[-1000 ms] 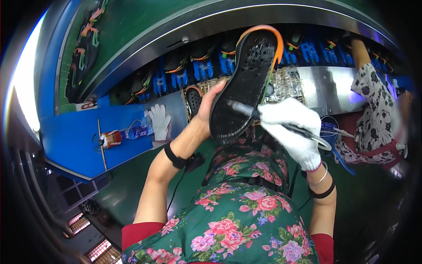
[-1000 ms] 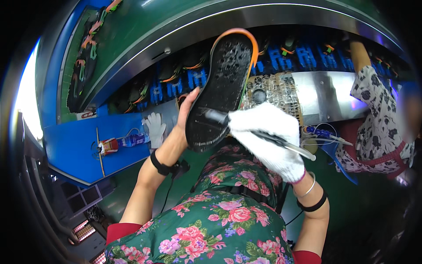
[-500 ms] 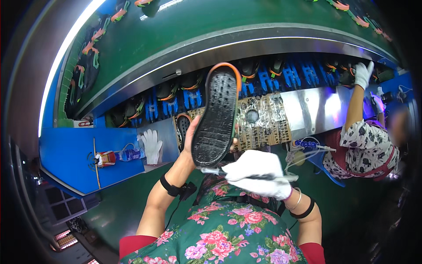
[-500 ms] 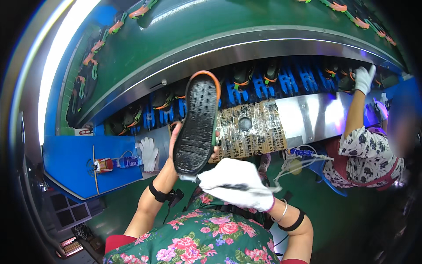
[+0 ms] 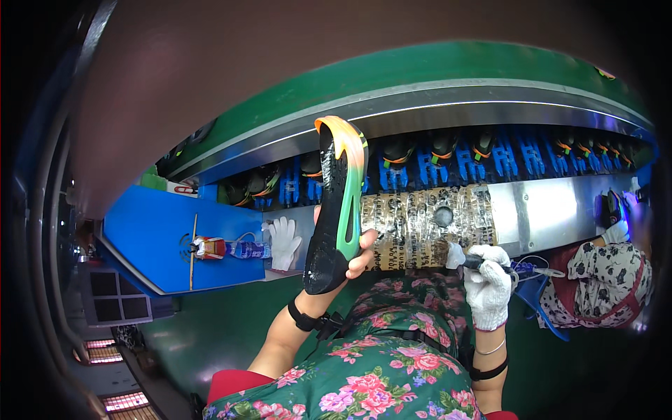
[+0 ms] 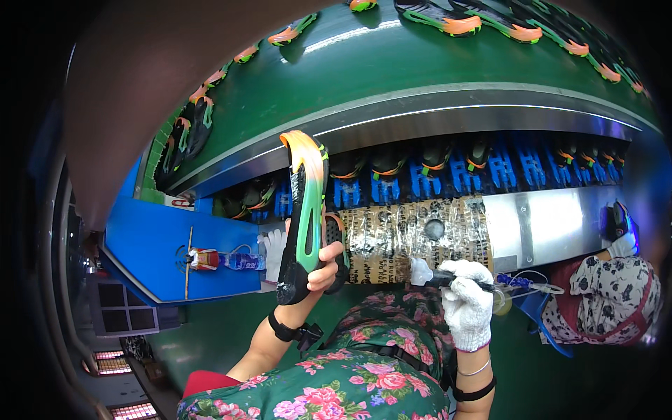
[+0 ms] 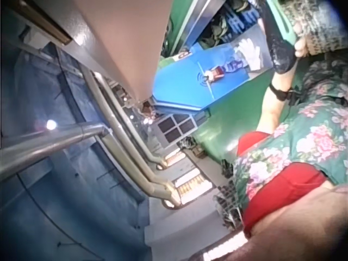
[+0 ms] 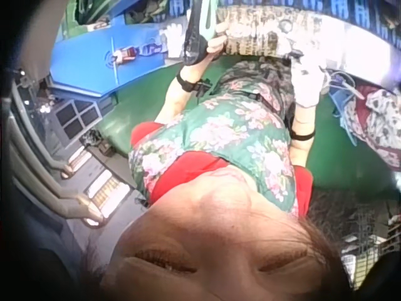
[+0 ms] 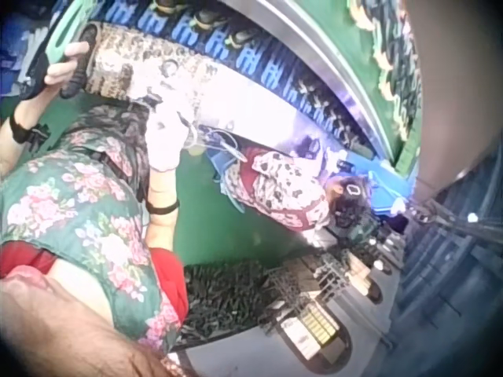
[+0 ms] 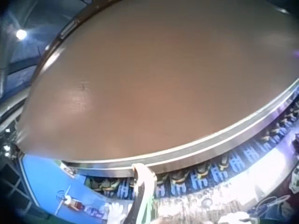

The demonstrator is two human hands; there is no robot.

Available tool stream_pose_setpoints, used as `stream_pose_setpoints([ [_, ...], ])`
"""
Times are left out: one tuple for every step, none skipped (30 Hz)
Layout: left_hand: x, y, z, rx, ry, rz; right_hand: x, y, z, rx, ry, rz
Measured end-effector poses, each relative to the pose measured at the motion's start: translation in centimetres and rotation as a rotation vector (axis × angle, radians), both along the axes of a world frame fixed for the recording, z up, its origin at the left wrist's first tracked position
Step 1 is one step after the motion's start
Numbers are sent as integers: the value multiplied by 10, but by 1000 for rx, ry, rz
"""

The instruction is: The person picks up a shoe sole from a rack, applies a liquid to its bottom surface using a brush, and then places it back on the rack. This process is repeated for several more shoe soles throughout the video.

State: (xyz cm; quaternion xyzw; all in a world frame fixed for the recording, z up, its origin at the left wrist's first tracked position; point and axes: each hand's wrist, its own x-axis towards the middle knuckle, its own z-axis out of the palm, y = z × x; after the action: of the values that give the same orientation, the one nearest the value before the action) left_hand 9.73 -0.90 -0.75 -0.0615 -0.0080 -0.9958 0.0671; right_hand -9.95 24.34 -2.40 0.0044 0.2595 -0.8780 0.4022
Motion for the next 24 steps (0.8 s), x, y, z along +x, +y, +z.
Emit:
stream_pose_setpoints([
  [0,0,2,31,38,-10,0,0,-3,0,-22,8],
  [1,0,6,15,52,-8,0,0,-6,31,-4,13],
  [3,1,11,0,7,27,0,-1,-7,38,8,14],
  [5,0,16,-23,11,46,1,-1,-9,46,21,16],
  [7,0,21,-60,-57,98,1,-2,-11,50,26,20],
  [8,-3,27,-107,-76,134,0,-2,-12,83,27,20],
  [9,-9,33,-77,-15,95,0,-3,-14,101,33,23],
  [7,-18,39,-153,14,130,0,-4,-15,120,39,27],
  [6,-33,48,-251,71,102,0,-5,-17,116,8,21],
  [5,-49,58,-359,104,81,0,-7,-18,50,-36,29],
  [5,-63,67,-403,79,156,0,-9,-20,66,-24,25],
  [4,-80,76,-460,42,248,0,-12,-21,140,16,24],
  [-7,-106,81,-482,149,245,1,-16,-23,142,16,34],
  [-15,-131,87,-493,212,265,3,-20,-25,120,-3,47],
  [-23,-155,92,-383,151,300,4,-24,-26,157,7,70],
  [-24,-170,93,-275,43,367,7,-28,-28,174,27,80],
  [-25,-187,92,-245,61,341,10,-31,-30,203,42,103],
  [-26,-201,88,-75,-69,493,11,-33,-32,252,69,119],
  [-26,-214,82,63,-144,584,14,-34,-33,249,67,112],
  [-24,-224,73,-7,-196,697,15,-34,-35,264,78,118],
  [-22,-238,68,41,-242,765,17,-33,-37,294,78,110],
  [-22,-253,64,96,-262,817,17,-31,-38,301,71,105],
  [-24,-265,59,76,-245,804,17,-29,-40,324,76,105],
  [-26,-275,56,42,-176,790,17,-26,-41,333,60,96],
])
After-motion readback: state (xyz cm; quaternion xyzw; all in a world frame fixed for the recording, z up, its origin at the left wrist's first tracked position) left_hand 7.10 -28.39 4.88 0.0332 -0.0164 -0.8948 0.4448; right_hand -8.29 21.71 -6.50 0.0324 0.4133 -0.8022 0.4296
